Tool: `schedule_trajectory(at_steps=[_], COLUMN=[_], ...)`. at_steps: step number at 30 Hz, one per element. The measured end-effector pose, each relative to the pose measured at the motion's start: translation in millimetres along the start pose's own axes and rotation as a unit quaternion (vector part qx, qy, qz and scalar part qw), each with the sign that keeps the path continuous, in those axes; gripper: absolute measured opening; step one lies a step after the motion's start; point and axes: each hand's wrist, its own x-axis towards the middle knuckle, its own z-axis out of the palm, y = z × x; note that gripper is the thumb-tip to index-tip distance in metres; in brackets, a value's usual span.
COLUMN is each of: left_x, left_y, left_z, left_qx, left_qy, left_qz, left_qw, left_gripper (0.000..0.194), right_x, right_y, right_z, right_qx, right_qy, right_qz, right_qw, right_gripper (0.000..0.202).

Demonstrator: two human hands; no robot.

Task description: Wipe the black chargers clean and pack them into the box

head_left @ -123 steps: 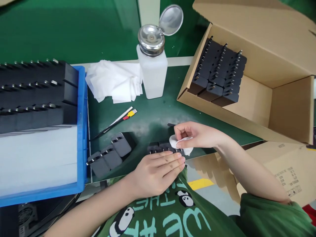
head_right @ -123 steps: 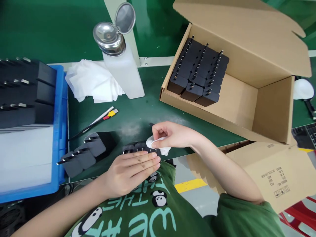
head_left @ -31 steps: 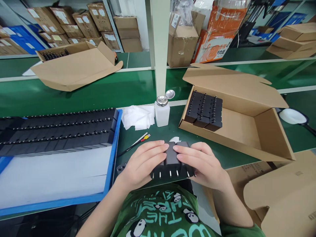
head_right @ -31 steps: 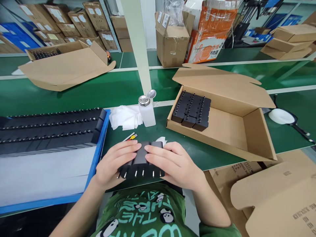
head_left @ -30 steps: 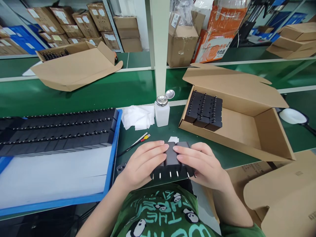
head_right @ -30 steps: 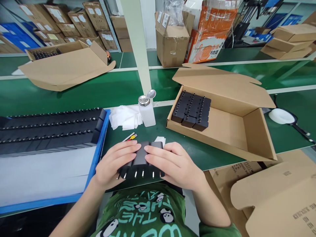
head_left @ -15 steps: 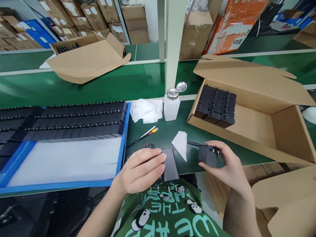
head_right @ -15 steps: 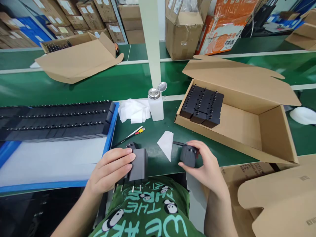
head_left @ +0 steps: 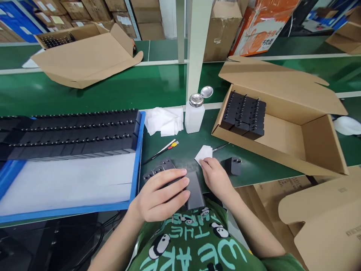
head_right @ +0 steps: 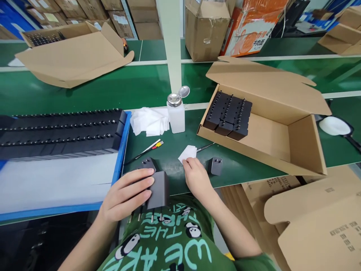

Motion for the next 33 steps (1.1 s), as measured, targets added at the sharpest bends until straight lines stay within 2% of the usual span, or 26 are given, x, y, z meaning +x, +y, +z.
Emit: schedule_trajectory(at_steps=[2, 4, 6, 7, 9, 12, 14, 19, 22, 28, 33], left_x=[-2, -5, -7, -8, -10, -11, -11, -13, -15, -18, -14], left_y=[1, 1, 1, 1, 2, 3, 4, 9, 10, 13, 17], left_z=[0.2, 1.9, 4.3, 5.6, 8.2, 12.4, 15.4, 21.8, 24.6, 25.5, 21.4], left_qx=[0.004, -0.002, -0.015, -0.026, -0.05, -0.101, -0.142, -0.208, -0.217, -0.225, -0.246], left_qy=[0.008, 0.021, 0.027, 0.027, 0.025, 0.035, 0.045, 0.047, 0.052, 0.075, 0.058], left_qz=[0.003, 0.006, -0.003, -0.011, -0.029, -0.052, -0.063, -0.088, -0.096, -0.108, -0.119], left_qw=[1.0, 1.0, 1.0, 0.999, 0.998, 0.993, 0.987, 0.973, 0.97, 0.965, 0.96], left_gripper=[0.012, 0.011, 0.011, 0.01, 0.01, 0.016, 0.021, 0.022, 0.025, 0.031, 0.028], right_x=[5, 9, 15, 18, 24, 29, 28, 21, 22, 24, 23], right_y=[-2, -12, -29, -39, -54, -61, -57, -45, -41, -36, -44], right_z=[-2, -20, -45, -55, -69, -67, -58, -41, -38, -36, -39], right_qx=[0.016, 0.066, 0.177, 0.239, 0.327, 0.346, 0.359, 0.433, 0.414, 0.342, 0.375], right_qy=[0.024, 0.056, 0.085, 0.082, 0.044, -0.018, -0.02, 0.003, 0.016, 0.025, 0.017], right_qz=[0.019, 0.046, 0.05, 0.024, -0.069, -0.186, -0.219, -0.288, -0.279, -0.239, -0.235], right_qw=[0.999, 0.995, 0.979, 0.967, 0.942, 0.919, 0.907, 0.854, 0.866, 0.908, 0.897], right_gripper=[0.023, 0.018, 0.015, 0.016, 0.021, 0.031, 0.033, 0.027, 0.028, 0.048, 0.043])
